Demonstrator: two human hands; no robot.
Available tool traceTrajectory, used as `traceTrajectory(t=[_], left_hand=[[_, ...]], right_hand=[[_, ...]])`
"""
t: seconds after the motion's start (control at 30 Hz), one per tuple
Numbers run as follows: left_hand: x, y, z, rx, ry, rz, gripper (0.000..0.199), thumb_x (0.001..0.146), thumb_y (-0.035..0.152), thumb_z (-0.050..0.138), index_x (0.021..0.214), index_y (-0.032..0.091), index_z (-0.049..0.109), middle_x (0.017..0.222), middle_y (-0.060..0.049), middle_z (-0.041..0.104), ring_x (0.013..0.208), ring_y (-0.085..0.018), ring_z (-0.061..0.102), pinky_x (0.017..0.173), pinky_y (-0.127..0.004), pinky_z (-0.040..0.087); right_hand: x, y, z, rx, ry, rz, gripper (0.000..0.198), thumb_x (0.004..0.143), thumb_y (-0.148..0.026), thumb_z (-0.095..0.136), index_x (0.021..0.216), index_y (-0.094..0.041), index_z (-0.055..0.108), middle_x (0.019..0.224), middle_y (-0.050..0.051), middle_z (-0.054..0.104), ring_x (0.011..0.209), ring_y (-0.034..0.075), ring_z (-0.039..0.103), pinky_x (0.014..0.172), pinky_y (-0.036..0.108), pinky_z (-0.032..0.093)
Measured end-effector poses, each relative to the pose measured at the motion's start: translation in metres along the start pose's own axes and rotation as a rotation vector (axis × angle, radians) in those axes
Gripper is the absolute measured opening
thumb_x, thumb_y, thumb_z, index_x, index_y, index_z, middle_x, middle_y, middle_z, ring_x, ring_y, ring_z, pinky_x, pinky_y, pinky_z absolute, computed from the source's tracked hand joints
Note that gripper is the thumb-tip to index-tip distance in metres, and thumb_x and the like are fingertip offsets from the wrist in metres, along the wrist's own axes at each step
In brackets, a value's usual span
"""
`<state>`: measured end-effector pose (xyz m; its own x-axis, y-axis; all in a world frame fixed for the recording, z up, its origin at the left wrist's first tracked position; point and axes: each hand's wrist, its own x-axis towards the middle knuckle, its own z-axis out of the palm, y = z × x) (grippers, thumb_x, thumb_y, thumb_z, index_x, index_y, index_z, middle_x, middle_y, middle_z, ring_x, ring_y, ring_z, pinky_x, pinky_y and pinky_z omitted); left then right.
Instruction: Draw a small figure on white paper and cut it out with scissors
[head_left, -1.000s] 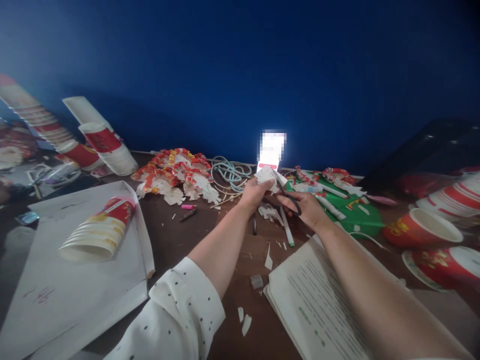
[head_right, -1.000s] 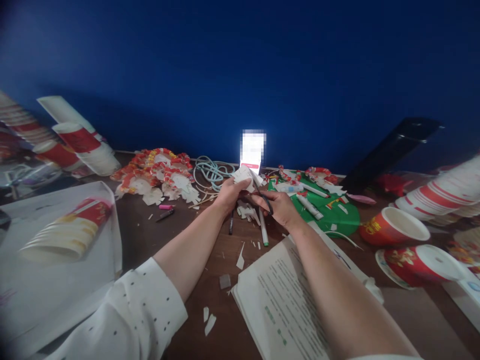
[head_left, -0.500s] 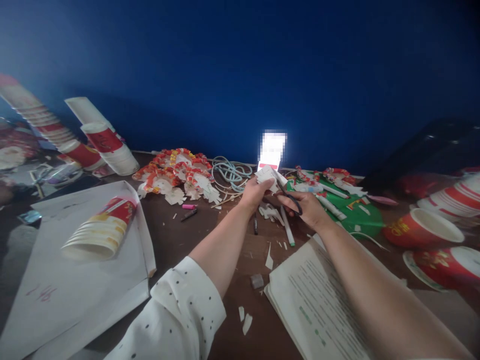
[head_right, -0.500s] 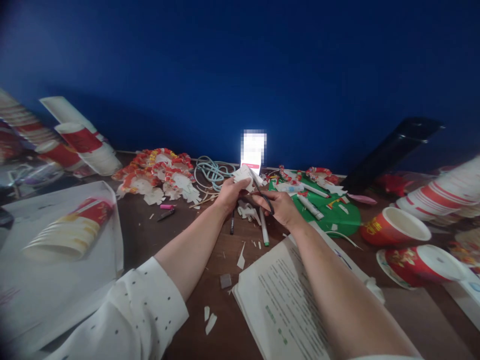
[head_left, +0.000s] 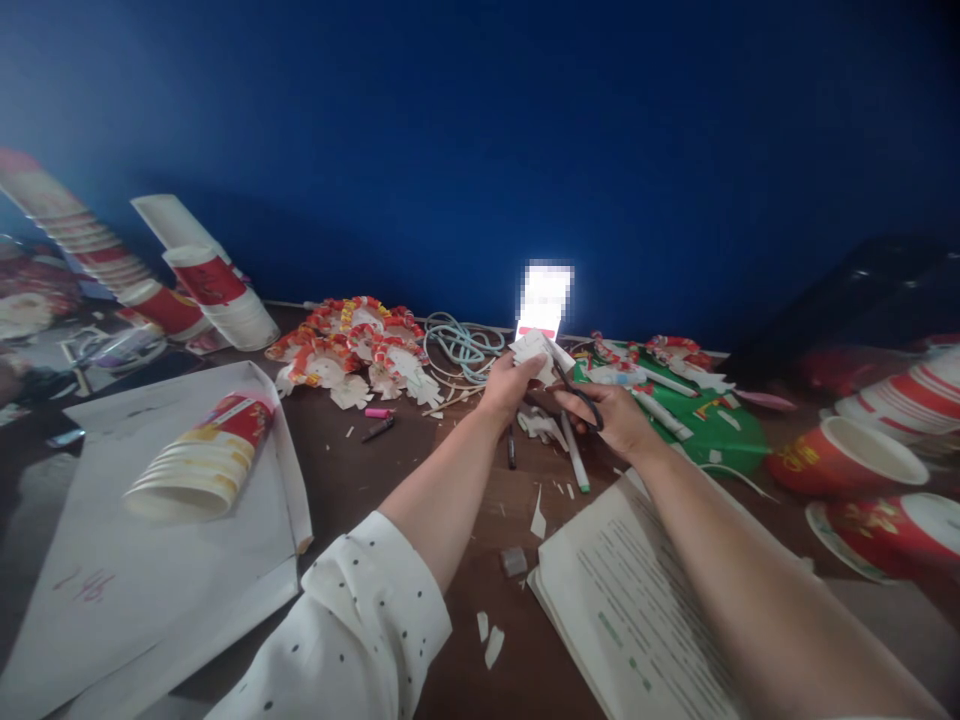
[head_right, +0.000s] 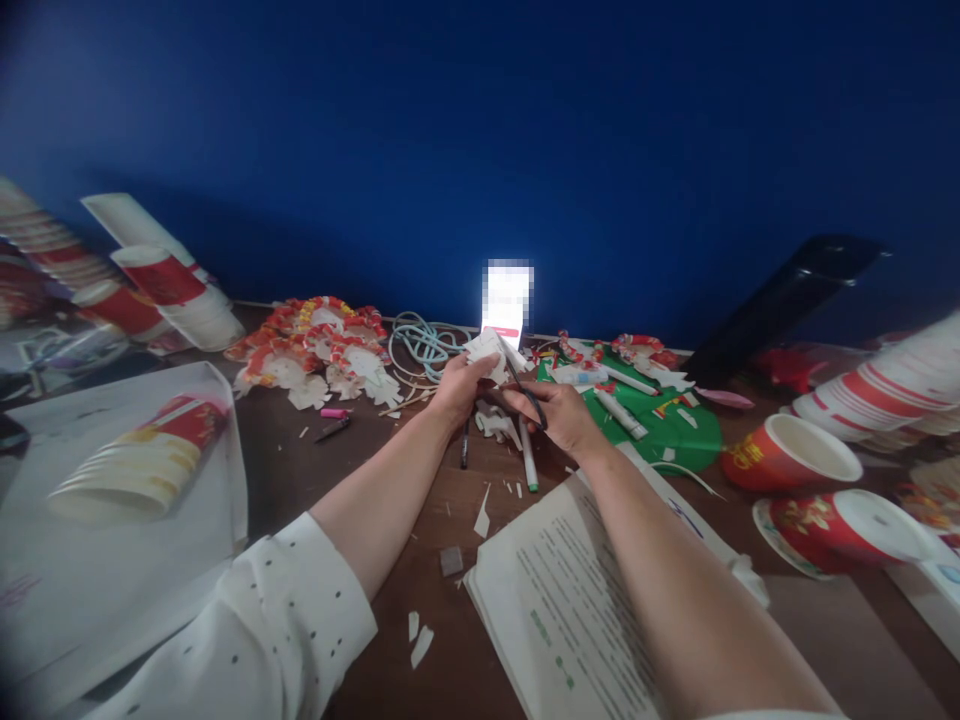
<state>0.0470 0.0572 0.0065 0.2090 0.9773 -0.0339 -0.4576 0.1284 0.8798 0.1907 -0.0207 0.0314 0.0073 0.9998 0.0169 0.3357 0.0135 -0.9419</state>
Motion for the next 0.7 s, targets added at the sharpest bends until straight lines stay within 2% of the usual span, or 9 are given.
traceTrajectory(t=[0.17, 0.37, 0.7], left_hand=[[0.001, -0.001, -0.001, 0.000, -0.017, 0.000, 0.033, 0.063, 0.032, 0.078, 0.087, 0.012, 0.068, 0.072, -0.004, 0.068, 0.061, -0.013, 0.061, 0.059, -0.024, 0.048], [0.002, -0.005, -0.003, -0.004, -0.055, -0.019, 0.033, 0.063, 0.033, 0.079, 0.085, 0.012, 0.067, 0.071, -0.004, 0.068, 0.060, -0.014, 0.062, 0.061, -0.026, 0.049], [0.001, -0.003, -0.004, 0.004, -0.088, -0.003, 0.031, 0.065, 0.034, 0.077, 0.086, 0.012, 0.068, 0.073, -0.004, 0.070, 0.061, -0.014, 0.063, 0.060, -0.025, 0.050]], right_hand=[[-0.003, -0.007, 0.003, -0.042, 0.007, 0.020, 0.037, 0.076, -0.050, 0.071, 0.094, -0.019, 0.078, 0.054, -0.002, 0.055, 0.050, 0.013, 0.048, 0.052, 0.028, 0.040], [-0.004, -0.006, 0.005, 0.026, 0.020, 0.060, 0.034, 0.074, -0.048, 0.073, 0.090, -0.019, 0.076, 0.056, -0.003, 0.056, 0.051, 0.012, 0.048, 0.052, 0.026, 0.039], [-0.004, -0.012, 0.001, -0.045, 0.010, 0.029, 0.034, 0.074, -0.052, 0.071, 0.074, -0.018, 0.072, 0.053, -0.003, 0.055, 0.050, 0.012, 0.047, 0.053, 0.027, 0.040]])
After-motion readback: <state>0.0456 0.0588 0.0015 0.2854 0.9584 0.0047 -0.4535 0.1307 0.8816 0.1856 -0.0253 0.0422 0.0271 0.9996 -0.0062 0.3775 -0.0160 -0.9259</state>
